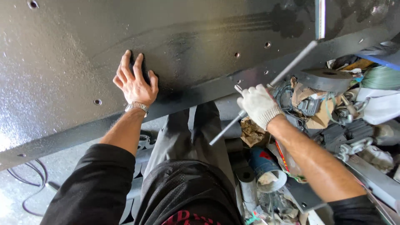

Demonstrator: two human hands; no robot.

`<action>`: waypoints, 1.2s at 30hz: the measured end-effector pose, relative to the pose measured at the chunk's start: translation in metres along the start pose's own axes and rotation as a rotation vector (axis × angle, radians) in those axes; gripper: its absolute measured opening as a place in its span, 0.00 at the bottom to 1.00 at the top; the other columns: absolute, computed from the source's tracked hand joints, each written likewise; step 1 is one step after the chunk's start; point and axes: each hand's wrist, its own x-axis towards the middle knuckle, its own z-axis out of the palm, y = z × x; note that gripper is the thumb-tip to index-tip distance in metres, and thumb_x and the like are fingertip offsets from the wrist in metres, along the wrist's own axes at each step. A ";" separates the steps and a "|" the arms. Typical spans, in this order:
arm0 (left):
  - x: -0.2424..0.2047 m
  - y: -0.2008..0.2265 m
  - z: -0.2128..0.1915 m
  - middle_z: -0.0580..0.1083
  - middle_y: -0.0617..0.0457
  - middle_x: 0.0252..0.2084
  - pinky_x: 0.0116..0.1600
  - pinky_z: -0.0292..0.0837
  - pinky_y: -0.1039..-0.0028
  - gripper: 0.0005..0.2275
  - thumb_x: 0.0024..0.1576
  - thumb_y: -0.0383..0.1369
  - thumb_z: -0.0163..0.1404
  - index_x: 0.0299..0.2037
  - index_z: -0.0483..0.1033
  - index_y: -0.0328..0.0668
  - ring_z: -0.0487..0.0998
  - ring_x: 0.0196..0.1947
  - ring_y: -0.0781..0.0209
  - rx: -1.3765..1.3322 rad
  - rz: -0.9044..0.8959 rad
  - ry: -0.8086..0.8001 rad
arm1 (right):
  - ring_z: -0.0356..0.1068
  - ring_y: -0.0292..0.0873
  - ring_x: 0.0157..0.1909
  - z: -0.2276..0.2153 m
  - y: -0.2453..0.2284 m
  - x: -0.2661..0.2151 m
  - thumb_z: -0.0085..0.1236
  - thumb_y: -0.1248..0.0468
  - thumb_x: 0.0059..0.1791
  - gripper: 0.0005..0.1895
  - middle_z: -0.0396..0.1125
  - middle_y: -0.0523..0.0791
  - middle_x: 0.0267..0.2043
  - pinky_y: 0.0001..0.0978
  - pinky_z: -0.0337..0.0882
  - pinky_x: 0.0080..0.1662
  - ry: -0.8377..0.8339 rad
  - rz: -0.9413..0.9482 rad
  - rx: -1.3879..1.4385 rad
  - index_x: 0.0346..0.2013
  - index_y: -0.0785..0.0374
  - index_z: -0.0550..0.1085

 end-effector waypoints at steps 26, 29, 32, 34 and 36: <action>0.002 -0.004 0.003 0.56 0.44 0.77 0.70 0.50 0.50 0.26 0.59 0.40 0.53 0.70 0.68 0.51 0.56 0.75 0.44 -0.089 -0.007 0.039 | 0.74 0.45 0.44 -0.099 0.069 0.029 0.64 0.65 0.41 0.05 0.71 0.42 0.42 0.45 0.73 0.49 0.169 0.007 0.146 0.32 0.54 0.80; 0.001 -0.006 0.005 0.56 0.44 0.77 0.69 0.51 0.51 0.26 0.60 0.40 0.53 0.70 0.68 0.51 0.56 0.75 0.45 -0.074 0.006 0.037 | 0.75 0.46 0.44 -0.111 0.072 0.035 0.63 0.63 0.45 0.03 0.71 0.43 0.42 0.45 0.74 0.47 0.093 0.003 0.131 0.33 0.54 0.80; 0.002 -0.005 0.003 0.55 0.45 0.76 0.67 0.51 0.50 0.26 0.59 0.41 0.53 0.70 0.68 0.52 0.57 0.75 0.46 -0.102 -0.027 0.015 | 0.76 0.46 0.45 -0.112 0.076 0.044 0.62 0.65 0.45 0.05 0.72 0.43 0.43 0.44 0.75 0.47 0.048 -0.047 0.060 0.34 0.53 0.80; 0.002 -0.006 0.003 0.55 0.45 0.77 0.67 0.52 0.51 0.26 0.60 0.41 0.53 0.70 0.68 0.53 0.56 0.75 0.46 -0.103 -0.029 0.018 | 0.76 0.46 0.45 -0.117 0.077 0.047 0.62 0.66 0.44 0.06 0.72 0.42 0.43 0.45 0.75 0.47 0.037 -0.074 0.044 0.34 0.53 0.80; 0.002 -0.007 0.003 0.55 0.45 0.77 0.67 0.52 0.51 0.26 0.60 0.41 0.53 0.70 0.67 0.54 0.56 0.75 0.46 -0.102 -0.028 0.022 | 0.76 0.46 0.46 -0.124 0.080 0.051 0.62 0.66 0.42 0.07 0.73 0.42 0.43 0.45 0.74 0.48 0.030 -0.100 0.029 0.34 0.53 0.80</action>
